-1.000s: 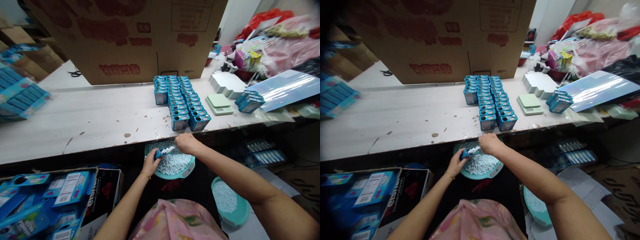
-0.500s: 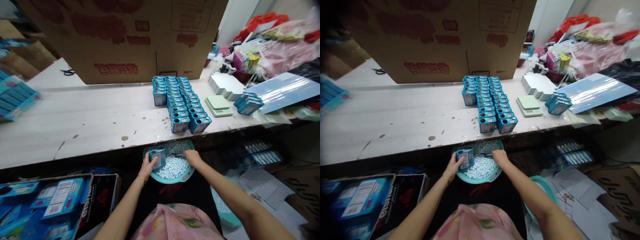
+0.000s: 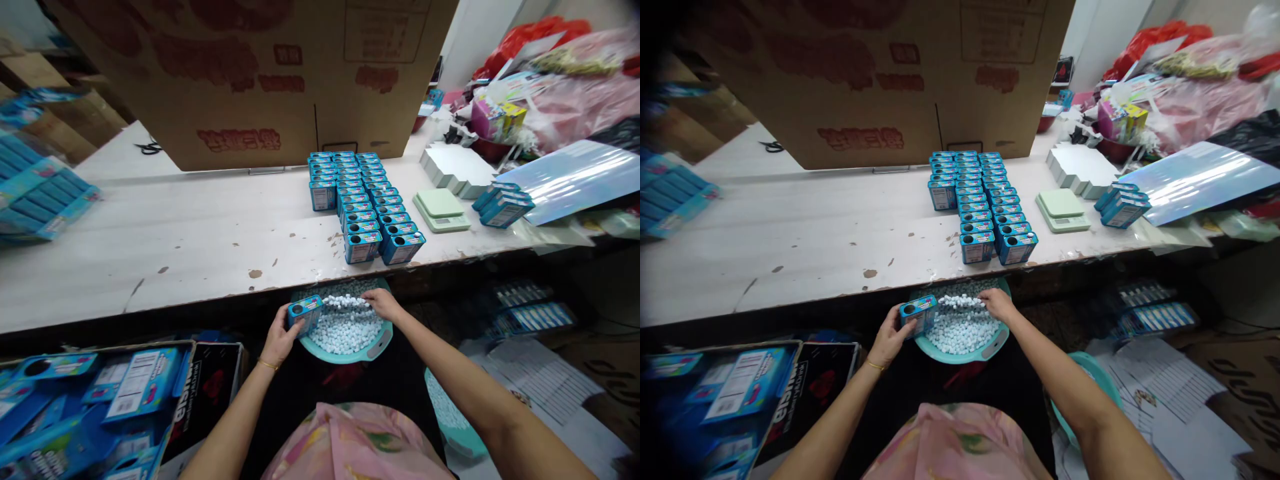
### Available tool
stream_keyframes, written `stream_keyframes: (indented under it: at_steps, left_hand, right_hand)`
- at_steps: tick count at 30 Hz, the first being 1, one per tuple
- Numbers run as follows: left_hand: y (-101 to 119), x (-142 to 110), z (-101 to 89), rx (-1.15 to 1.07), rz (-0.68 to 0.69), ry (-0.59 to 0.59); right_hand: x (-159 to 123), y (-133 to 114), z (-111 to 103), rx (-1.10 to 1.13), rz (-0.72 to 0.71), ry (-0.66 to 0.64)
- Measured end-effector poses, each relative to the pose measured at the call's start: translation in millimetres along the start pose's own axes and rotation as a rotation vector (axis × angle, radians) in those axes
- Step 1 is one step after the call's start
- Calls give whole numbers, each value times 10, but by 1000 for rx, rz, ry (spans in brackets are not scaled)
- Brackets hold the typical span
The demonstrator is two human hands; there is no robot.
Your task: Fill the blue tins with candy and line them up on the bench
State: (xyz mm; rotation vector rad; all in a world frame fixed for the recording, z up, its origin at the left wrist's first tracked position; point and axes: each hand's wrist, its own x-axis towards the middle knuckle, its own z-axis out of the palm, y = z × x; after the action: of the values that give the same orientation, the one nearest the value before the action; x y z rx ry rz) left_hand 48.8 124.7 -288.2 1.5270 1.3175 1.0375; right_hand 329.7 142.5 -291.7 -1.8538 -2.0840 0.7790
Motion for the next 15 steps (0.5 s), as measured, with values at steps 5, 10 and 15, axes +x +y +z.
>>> stream_keyframes:
  at_steps: [5, 10, 15]
  left_hand:
    - [47, 24, 99, 244, 109, -33]
    - [83, 68, 295, 351, 209, -70]
    - [56, 77, 334, 420, 240, -87]
  right_hand:
    - [-159, -261, -455, -6, -123, 11]
    - [-268, -673, -768, -298, -159, -55]
    - [-325, -1086, -862, -584, -167, -110]
